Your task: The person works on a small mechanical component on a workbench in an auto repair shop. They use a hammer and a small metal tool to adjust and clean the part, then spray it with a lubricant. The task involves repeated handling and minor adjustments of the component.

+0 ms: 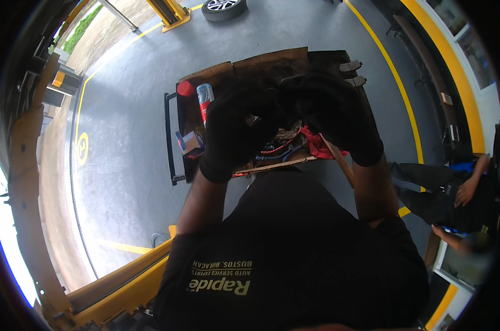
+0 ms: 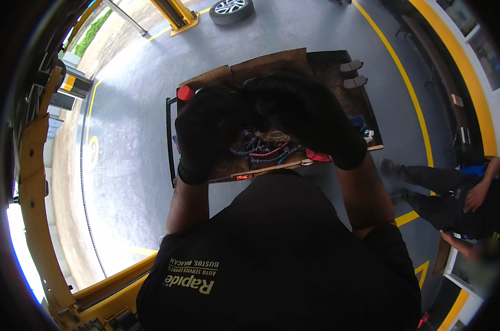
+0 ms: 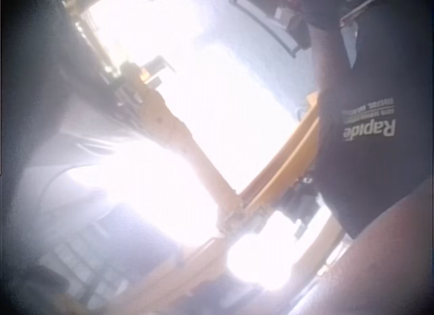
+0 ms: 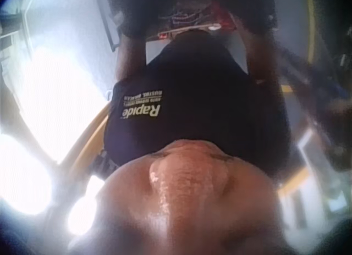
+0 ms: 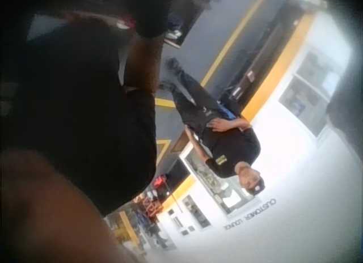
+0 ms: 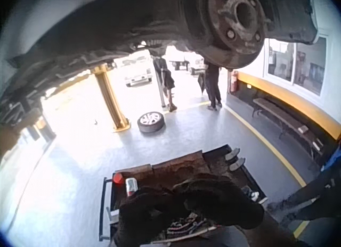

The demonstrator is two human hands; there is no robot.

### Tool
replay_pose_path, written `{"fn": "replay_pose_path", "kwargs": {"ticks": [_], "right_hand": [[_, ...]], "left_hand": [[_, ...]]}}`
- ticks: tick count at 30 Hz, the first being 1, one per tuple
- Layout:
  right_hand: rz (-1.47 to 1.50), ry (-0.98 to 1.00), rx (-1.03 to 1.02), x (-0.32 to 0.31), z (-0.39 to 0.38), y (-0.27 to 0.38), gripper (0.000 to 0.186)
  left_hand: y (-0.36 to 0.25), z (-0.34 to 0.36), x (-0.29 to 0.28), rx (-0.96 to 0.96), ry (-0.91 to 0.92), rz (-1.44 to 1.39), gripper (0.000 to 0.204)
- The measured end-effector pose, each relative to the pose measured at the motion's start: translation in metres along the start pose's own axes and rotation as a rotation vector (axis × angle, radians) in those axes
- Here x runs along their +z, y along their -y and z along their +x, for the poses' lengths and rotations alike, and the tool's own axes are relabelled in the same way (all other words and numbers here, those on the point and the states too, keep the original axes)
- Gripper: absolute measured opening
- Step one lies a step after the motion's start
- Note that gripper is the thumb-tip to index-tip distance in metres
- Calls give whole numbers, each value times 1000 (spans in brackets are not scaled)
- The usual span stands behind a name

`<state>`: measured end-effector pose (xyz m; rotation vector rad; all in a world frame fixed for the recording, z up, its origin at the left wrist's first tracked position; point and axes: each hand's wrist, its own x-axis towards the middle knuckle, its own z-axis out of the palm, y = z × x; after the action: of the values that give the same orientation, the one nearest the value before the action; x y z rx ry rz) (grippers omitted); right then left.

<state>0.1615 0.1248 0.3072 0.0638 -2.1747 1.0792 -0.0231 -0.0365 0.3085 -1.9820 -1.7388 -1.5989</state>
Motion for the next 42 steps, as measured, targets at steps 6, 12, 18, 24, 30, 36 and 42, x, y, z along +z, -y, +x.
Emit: {"fn": "replay_pose_path", "kwargs": {"ticks": [6,12,18,24,30,36,42], "right_hand": [[106,-153,270,13,0,14,23],[46,-280,283,26,3,15,21],[12,-79,59,17,-3,15,19],[220,-91,218,17,-4,19,15],[102,-155,428,14,-16,4,16],[676,-465,490,2,-14,26,26],[-177,-153,23,15,-26,24,29]], "left_hand": [[-4,-10,9,-213,-12,-227,24],[10,-14,9,-73,-17,-59,24],[2,-14,0,-129,12,-79,23],[-13,-22,-2,51,28,110,35],[-18,-31,13,215,21,332,37],[-22,-23,2,82,-71,217,27],[-17,-23,12,96,-97,190,25]]}}
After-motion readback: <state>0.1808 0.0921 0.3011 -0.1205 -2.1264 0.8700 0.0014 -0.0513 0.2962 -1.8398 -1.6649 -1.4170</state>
